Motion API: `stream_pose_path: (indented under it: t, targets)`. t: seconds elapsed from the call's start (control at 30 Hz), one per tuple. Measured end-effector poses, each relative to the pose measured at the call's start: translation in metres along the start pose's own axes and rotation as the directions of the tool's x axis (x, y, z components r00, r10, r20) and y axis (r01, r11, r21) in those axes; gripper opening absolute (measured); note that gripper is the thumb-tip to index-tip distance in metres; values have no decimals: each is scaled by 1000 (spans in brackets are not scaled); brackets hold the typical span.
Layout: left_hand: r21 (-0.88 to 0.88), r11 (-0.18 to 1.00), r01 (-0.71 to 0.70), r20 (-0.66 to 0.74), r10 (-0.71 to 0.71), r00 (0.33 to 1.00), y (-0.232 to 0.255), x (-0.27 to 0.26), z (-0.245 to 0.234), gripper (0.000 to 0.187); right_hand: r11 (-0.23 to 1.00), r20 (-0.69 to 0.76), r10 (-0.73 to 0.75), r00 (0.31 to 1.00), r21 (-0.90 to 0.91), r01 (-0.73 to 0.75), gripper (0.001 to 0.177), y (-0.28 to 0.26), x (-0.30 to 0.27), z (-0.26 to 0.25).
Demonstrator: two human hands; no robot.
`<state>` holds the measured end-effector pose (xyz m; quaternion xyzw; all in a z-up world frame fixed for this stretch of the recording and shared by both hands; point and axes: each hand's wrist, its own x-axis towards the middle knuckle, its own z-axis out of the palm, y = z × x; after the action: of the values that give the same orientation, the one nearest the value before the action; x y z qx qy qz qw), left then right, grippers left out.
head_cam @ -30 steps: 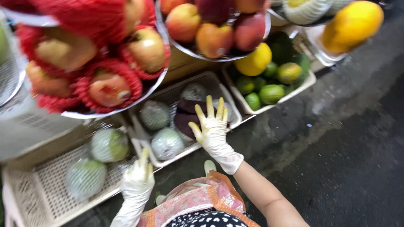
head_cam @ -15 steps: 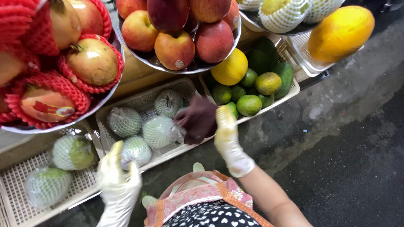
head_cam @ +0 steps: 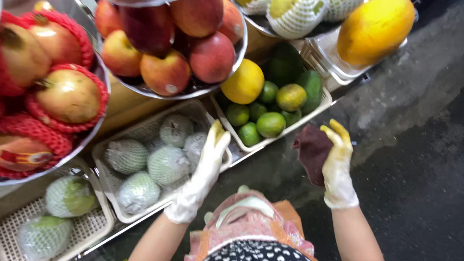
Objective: The person picks up and arranges fruit including watermelons, pomelos, apples, and limes between baskets and displays before wiping the counter and handling a blender jar.
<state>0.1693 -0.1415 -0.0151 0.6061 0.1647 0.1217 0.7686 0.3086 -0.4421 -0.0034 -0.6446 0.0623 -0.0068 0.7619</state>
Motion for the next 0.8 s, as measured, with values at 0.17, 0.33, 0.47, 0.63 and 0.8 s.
stream_pose_path:
  t: [0.17,0.33,0.47,0.63,0.8]
  targets:
    - [-90,968,234,-205,-248,947,2,65,43,81,999,9,25,1000,-39,-25,42,49,93,-16]
    - [-217,974,58,-444,-152,883,-8,130,49,75,937,303,165,939,-346,-53,45,59,171,-30]
    - [-173,985,-28,-658,-95,747,-24,158,40,71,941,588,337,735,-226,-250,50,43,192,-23]
    - [-110,994,11,-771,-92,630,-38,166,56,67,950,602,282,747,-283,-130,47,46,205,-27]
    - [-197,979,44,-797,-186,575,-32,153,69,64,945,587,311,747,-278,-175,42,71,216,-38]
